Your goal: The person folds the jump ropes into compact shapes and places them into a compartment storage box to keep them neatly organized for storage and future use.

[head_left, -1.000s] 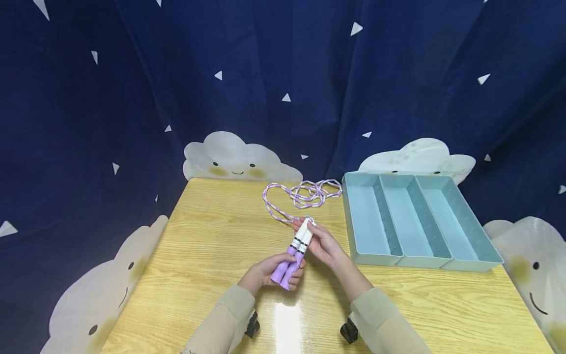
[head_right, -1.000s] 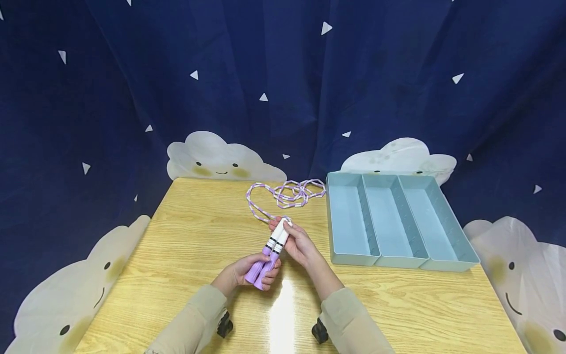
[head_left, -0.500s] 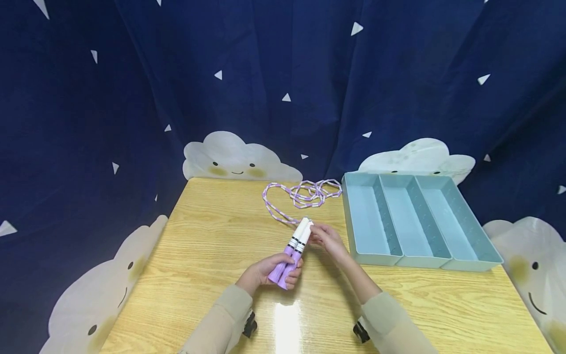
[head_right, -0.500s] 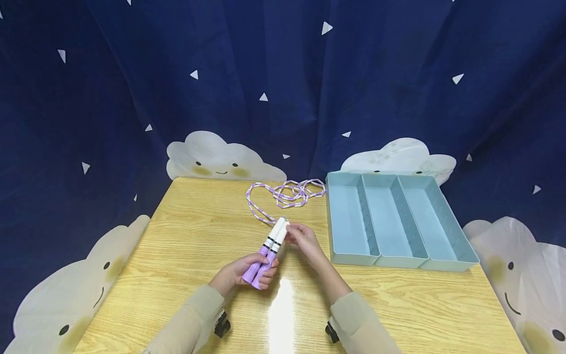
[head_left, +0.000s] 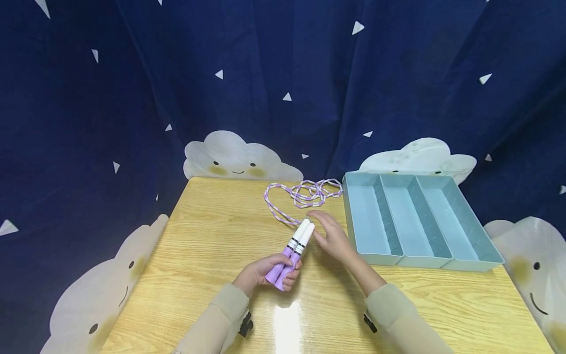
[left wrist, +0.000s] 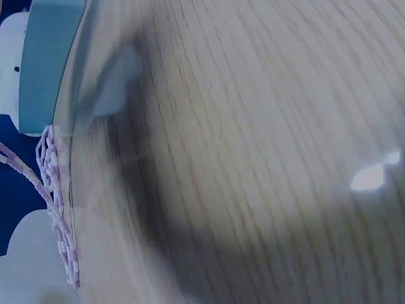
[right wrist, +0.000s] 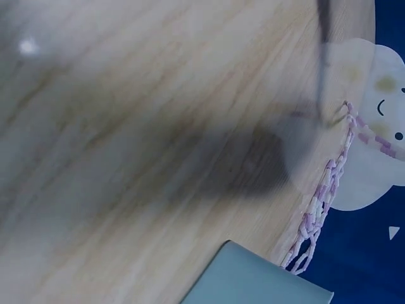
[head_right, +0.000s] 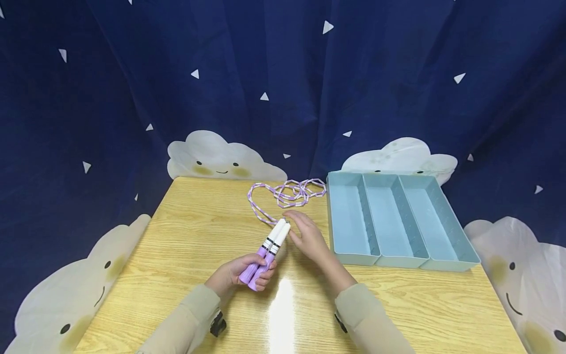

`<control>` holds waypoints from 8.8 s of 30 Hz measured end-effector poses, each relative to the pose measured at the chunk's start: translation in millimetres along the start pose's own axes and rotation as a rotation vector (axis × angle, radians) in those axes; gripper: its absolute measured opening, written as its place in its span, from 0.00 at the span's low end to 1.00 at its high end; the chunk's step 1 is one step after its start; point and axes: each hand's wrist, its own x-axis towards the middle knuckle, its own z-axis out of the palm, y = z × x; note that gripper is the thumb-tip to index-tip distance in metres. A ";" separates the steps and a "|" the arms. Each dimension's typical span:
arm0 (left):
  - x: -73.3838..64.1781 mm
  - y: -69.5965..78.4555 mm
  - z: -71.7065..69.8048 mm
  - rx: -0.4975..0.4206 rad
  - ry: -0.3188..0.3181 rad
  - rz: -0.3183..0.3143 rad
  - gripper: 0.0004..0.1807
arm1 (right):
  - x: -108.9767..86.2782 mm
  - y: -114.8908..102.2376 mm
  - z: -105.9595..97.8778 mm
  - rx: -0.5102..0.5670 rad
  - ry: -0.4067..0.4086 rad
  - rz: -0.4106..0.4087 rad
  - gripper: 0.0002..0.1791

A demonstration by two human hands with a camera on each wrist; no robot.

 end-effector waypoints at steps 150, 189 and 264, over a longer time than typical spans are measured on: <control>-18.9 69.9 -0.9 -0.066 -0.016 0.533 0.06 | -21.6 -1.9 -16.7 0.754 -0.286 0.450 0.15; -26.9 73.1 -0.6 0.051 0.174 0.273 0.12 | 11.5 -39.6 -72.5 0.134 -0.494 0.017 0.10; -3.3 71.2 10.9 0.614 0.247 -0.410 0.14 | 72.6 -80.8 -59.9 -0.093 -0.681 -0.181 0.13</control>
